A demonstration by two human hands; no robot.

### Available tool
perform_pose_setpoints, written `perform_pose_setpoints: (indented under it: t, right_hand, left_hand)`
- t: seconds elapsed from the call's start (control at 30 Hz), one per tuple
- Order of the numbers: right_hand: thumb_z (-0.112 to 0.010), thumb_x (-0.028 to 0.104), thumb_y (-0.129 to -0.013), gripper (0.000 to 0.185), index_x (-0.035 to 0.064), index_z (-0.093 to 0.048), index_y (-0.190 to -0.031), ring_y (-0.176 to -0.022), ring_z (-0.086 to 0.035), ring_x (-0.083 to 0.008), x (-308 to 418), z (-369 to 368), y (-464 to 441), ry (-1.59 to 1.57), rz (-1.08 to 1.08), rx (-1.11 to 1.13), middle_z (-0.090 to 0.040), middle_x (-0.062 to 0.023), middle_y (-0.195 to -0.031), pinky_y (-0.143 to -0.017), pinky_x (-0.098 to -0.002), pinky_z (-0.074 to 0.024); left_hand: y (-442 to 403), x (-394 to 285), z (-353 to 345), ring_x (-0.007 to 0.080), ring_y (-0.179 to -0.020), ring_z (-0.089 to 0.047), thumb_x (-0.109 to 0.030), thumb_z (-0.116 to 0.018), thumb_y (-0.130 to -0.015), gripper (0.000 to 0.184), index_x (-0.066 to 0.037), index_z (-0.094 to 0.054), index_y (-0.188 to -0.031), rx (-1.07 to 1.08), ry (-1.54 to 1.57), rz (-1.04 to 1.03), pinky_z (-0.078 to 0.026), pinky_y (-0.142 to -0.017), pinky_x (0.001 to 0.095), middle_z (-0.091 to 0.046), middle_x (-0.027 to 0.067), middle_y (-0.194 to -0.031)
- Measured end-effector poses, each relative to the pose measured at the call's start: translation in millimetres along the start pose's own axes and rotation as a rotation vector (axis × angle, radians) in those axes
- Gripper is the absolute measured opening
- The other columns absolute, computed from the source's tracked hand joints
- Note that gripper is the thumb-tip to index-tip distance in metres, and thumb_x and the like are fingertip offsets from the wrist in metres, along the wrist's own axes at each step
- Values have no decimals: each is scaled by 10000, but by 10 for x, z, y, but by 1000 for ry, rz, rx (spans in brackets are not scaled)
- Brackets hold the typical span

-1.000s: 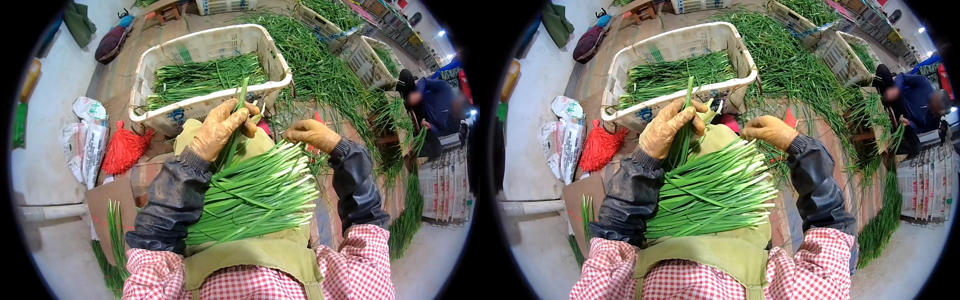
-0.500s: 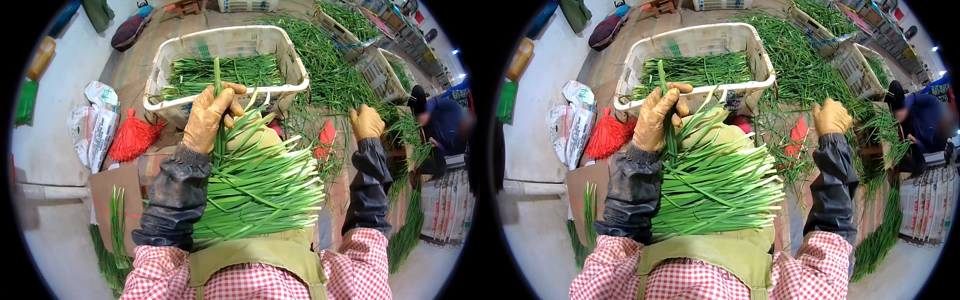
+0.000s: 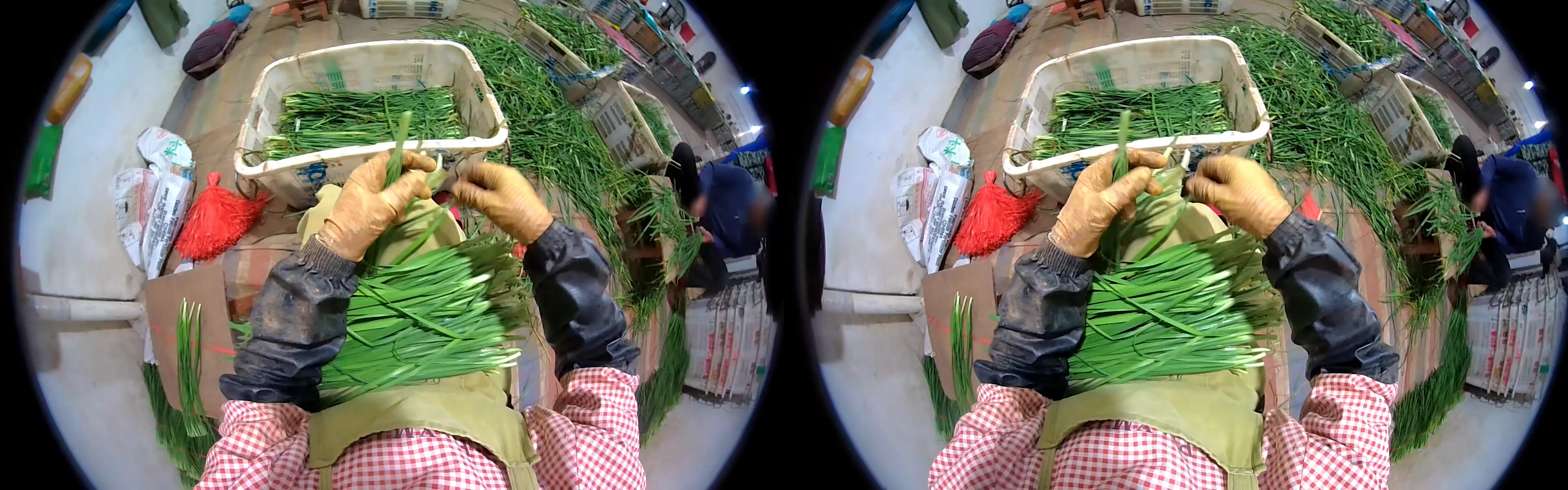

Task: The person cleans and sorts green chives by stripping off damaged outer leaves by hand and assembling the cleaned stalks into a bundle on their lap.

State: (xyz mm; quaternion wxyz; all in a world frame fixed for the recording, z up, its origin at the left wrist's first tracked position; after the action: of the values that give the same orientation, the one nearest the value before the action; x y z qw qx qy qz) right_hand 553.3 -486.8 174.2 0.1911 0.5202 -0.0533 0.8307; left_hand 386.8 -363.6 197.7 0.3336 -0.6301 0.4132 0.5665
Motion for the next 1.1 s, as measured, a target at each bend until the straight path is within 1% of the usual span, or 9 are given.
perform_pose_setpoints:
  t: [0.13, 0.27, 0.33, 0.37, 0.43, 0.63, 0.83, 0.9, 1.1]
  right_hand:
    - [-612, 226, -950, 275, -44, -643, -990, -774, -608, -101, 268, 255, 93, -190, 43, -83, -671, -55, -863, -707, -260, -516]
    - [-604, 289, -955, 335, -36, -640, -1028, -848, -607, -130, 26, 408, 155, -54, 35, 157, -666, -71, -897, -796, -296, -511]
    - [-655, 224, -911, 241, 34, -662, -1059, -964, -591, -151, -67, 293, 398, 3, -106, 199, -655, -68, -978, -878, -309, -473]
    - [-662, 214, -905, 237, 32, -662, -1058, -983, -594, -150, -103, 227, 479, 30, -165, 259, -657, -78, -998, -888, -302, -471]
    - [-678, 185, -893, 263, 19, -632, -1091, -952, -582, -139, -224, 137, 493, 175, -128, 306, -637, -51, -998, -849, -290, -482]
    - [-635, 215, -937, 292, -6, -608, -1127, -978, -583, -144, 88, 260, 388, -265, -1, 66, -644, -60, -1040, -887, -290, -476]
    - [-674, 337, -896, 427, -10, -647, -1142, -941, -598, -153, -645, 227, 388, -4, -281, 288, -679, -80, -1016, -861, -295, -472]
    - [-668, 288, -899, 333, -10, -672, -1049, -861, -587, -130, -753, 112, 418, -104, -322, 362, -675, -50, -925, -800, -285, -471]
    - [-598, 221, -941, 253, -22, -653, -985, -800, -574, -116, -388, 244, 348, -146, -106, 163, -650, -36, -842, -728, -277, -468]
  left_hand:
    - [-23, 161, -258, 155, -953, -565, -266, -704, -862, 484, -3, -566, -1244, 149, -452, -95, -454, -871, 279, -625, 68, -1019]
    - [-191, 523, -204, 274, -861, -636, -287, -652, -876, 403, -7, -618, -1163, 188, -702, 55, -494, -780, 369, -663, 171, -949]
    - [-166, 535, -166, 282, -758, -657, -294, -626, -888, 374, -13, -633, -1135, 98, -415, 271, -503, -695, 384, -672, 153, -853]
    - [-153, 475, -187, 282, -758, -657, -294, -626, -888, 374, -13, -633, -1135, 100, -412, 275, -503, -695, 384, -672, 153, -853]
    - [-147, 271, -217, 108, -720, -606, -176, -608, -915, 222, 0, -672, -1034, 88, -655, 114, -491, -697, 265, -646, 15, -764]
    - [-168, 414, -295, 155, -921, -563, -213, -688, -884, 308, 6, -637, -1095, 363, -614, -13, -451, -861, 286, -644, 49, -1007]
    - [-172, 446, -178, 128, -805, -582, -159, -655, -897, 234, 10, -633, -1057, 175, -537, 57, -481, -764, 264, -642, 48, -943]
    - [-135, 490, -212, 90, -725, -565, -142, -624, -917, 210, -7, -622, -1077, 149, -125, 171, -477, -657, 225, -619, 24, -888]
    - [-113, 369, -204, 63, -651, -525, -125, -602, -930, 197, -13, -610, -1092, 112, -199, 50, -440, -561, 207, -571, -9, -836]
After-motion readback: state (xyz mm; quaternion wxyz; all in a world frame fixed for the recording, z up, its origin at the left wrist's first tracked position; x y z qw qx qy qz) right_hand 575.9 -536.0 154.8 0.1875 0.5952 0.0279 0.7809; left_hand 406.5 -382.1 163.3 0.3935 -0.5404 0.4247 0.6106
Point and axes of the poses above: each hand's wrist, its own y-axis away from the middle knuckle, its own z-axis out of the back of the hand, x = y × z, the point moved 3 cm from there along -y, towards the middle knuckle
